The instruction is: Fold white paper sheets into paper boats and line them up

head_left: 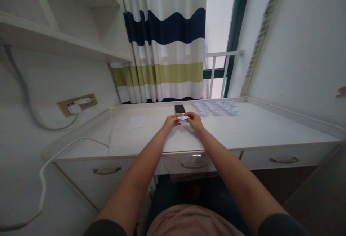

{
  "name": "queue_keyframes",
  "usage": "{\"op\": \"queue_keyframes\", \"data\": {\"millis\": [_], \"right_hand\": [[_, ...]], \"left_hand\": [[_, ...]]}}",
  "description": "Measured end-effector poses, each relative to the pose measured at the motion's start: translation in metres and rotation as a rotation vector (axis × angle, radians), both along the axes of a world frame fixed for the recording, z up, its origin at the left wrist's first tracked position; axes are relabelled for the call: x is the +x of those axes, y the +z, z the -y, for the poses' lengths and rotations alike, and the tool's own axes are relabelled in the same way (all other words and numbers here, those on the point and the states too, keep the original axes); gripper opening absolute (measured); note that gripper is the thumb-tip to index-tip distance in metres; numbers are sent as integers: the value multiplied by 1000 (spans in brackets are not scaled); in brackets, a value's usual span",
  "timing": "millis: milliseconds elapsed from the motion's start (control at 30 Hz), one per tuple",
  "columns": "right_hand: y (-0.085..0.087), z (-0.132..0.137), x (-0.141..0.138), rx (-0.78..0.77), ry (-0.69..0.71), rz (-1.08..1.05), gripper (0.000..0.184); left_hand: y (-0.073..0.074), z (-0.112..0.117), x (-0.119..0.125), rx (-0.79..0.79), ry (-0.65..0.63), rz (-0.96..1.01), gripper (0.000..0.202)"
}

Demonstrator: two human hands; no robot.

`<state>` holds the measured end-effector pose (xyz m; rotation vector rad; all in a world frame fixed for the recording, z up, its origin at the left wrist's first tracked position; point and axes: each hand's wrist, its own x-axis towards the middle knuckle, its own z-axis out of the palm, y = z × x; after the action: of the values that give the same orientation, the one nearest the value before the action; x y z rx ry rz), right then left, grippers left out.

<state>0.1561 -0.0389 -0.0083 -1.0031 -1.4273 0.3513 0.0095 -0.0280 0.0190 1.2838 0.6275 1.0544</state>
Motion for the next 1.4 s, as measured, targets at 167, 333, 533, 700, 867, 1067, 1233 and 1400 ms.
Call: {"op": "queue_keyframes", "data": {"millis": [167,333,533,700,867,1067,1233,1400], "right_hand": [[1,0,-1,-80,135,-74,22],[5,4,-2,-173,165,-149,18],[7,8,-1,-246,194,-190,34],[9,10,0,-239,211,-188,33],[11,12,-1,-213,174,-181,31],[13,13,-2,-181,136,-180,32],[14,13,-2,-182,169,-300,29],[16,17,-4,-226,191,-289,32]], "left_hand": [[0,0,-2,-5,55,8,22],[-5,-3,-1,92,105,-40,26],[-6,-2,0,205,50,-127,34],[-8,-3,0,185,21,-170,32],[-9,-4,1,174,23,-226,29],[-8,0,0,157,-2,-321,31],[-7,3,0,99,-100,-248,37],[-9,-2,-1,121,-82,-252,40]]}}
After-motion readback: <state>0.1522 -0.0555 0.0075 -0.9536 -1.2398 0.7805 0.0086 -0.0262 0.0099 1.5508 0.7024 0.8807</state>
